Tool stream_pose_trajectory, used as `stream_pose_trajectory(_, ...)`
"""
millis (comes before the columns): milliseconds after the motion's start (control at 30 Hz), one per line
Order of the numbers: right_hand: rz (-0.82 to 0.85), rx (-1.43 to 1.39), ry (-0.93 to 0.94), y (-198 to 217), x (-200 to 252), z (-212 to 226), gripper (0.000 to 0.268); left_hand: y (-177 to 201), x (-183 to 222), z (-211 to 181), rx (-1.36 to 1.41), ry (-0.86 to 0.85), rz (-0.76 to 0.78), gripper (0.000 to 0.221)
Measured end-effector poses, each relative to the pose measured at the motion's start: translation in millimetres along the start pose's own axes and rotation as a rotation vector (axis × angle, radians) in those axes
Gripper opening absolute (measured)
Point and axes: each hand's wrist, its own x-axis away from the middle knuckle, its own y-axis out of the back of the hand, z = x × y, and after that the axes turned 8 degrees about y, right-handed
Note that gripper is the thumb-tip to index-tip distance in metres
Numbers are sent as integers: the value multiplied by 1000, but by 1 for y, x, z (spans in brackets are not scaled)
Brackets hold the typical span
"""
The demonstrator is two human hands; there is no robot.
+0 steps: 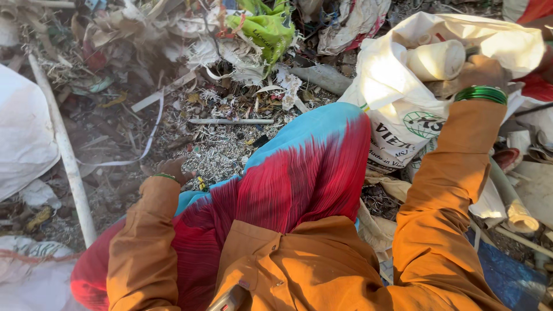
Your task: The person sits on the ground and sorts through a pile of waste materials, picking up and inspecting plastic tubes, metal scraps, and paper before placing them into a large white bag.
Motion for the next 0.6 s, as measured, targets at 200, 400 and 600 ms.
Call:
stream_pose_trajectory(200,-207,-91,411,9,-12,123,29,21,26,7,115,202,219,73)
stream_pose_trajectory(400,-39,-227,884,-50,16,339,38,76,44,-14,90,409,246,66)
stream_pose_trajectory(600,1018,-25,1118,-280,105,501,63,127,63,10,160,448,-24,67)
